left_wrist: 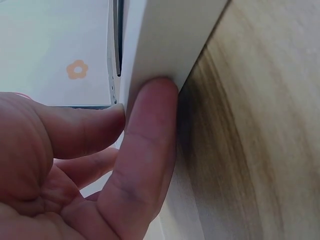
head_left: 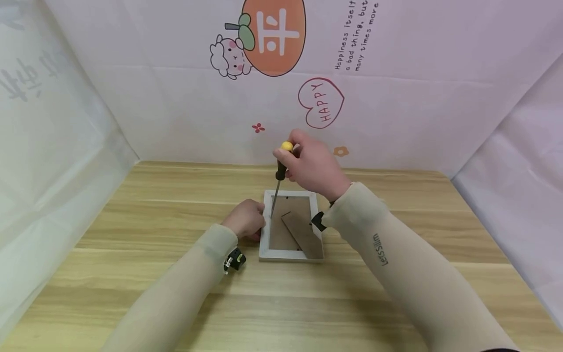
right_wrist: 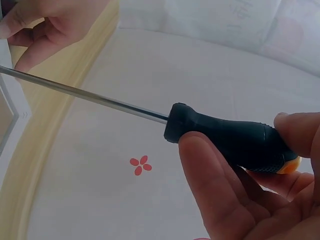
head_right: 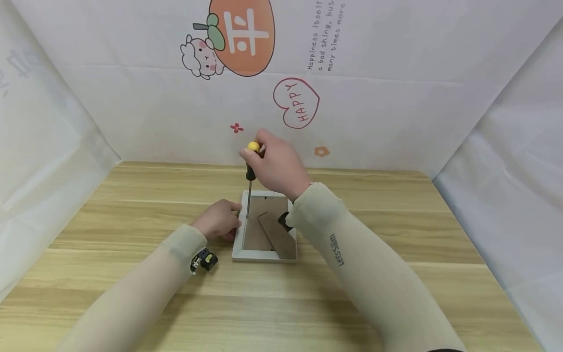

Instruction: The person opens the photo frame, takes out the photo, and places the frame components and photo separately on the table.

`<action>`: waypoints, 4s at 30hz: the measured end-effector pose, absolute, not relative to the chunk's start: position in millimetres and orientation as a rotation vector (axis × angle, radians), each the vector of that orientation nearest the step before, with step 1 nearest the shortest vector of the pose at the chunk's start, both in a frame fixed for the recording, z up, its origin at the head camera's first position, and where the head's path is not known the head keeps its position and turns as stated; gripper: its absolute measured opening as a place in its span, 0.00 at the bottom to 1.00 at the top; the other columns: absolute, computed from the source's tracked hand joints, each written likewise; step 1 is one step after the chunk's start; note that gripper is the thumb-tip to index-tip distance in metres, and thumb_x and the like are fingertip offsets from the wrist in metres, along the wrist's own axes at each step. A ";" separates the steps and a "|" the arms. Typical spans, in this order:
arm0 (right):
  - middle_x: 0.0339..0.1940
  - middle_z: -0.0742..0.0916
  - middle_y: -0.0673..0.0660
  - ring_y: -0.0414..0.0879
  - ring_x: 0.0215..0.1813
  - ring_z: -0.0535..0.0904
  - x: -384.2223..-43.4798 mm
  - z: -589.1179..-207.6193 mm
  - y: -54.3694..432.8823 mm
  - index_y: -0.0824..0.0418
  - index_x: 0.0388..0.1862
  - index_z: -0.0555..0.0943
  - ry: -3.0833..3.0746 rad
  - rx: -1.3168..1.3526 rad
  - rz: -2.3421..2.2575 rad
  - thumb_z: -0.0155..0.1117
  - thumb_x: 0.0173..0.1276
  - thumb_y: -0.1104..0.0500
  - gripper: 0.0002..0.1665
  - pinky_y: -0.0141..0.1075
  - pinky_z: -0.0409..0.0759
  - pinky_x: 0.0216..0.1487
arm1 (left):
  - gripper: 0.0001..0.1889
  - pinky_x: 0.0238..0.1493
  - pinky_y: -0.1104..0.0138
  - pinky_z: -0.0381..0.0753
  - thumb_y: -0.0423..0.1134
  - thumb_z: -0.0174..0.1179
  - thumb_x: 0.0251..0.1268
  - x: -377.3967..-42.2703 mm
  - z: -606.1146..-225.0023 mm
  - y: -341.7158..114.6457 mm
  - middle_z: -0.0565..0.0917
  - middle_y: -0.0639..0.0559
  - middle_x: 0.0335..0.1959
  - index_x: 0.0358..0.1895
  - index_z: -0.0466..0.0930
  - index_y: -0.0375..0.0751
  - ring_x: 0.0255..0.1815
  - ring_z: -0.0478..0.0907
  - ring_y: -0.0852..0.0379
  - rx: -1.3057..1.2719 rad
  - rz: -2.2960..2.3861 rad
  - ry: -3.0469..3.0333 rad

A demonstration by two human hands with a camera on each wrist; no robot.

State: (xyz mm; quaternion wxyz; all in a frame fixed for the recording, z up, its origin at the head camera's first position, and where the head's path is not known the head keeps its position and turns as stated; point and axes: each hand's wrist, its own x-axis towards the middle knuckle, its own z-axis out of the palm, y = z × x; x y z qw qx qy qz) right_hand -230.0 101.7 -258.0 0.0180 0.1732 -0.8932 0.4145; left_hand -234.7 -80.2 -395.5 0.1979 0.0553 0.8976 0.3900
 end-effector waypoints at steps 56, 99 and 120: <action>0.31 0.85 0.50 0.45 0.32 0.80 -210.6 -328.8 259.3 0.56 0.54 0.83 -3.360 0.722 0.763 0.67 0.70 0.49 0.18 0.41 0.78 0.35 | 0.15 0.25 0.65 0.85 0.21 0.50 0.61 -234.7 -394.9 -80.5 0.75 0.42 0.27 0.24 0.59 0.41 0.24 0.79 0.50 0.154 1.129 2.488; 0.16 0.72 0.47 0.43 0.21 0.66 -166.2 -381.3 336.3 0.54 0.19 0.71 -3.297 0.499 0.310 0.63 0.52 0.65 0.12 0.37 0.65 0.25 | 0.22 0.28 0.66 0.85 0.21 0.52 0.63 -231.9 -395.6 -81.0 0.77 0.36 0.49 0.61 0.74 0.30 0.29 0.80 0.49 0.087 1.168 2.438; 0.20 0.73 0.51 0.45 0.23 0.69 -158.6 -370.9 337.0 0.56 0.23 0.70 -3.344 0.400 0.153 0.64 0.62 0.57 0.13 0.40 0.69 0.24 | 0.07 0.27 0.66 0.85 0.21 0.50 0.62 -233.2 -393.8 -82.6 0.77 0.41 0.34 0.41 0.74 0.30 0.26 0.80 0.50 0.167 1.098 2.489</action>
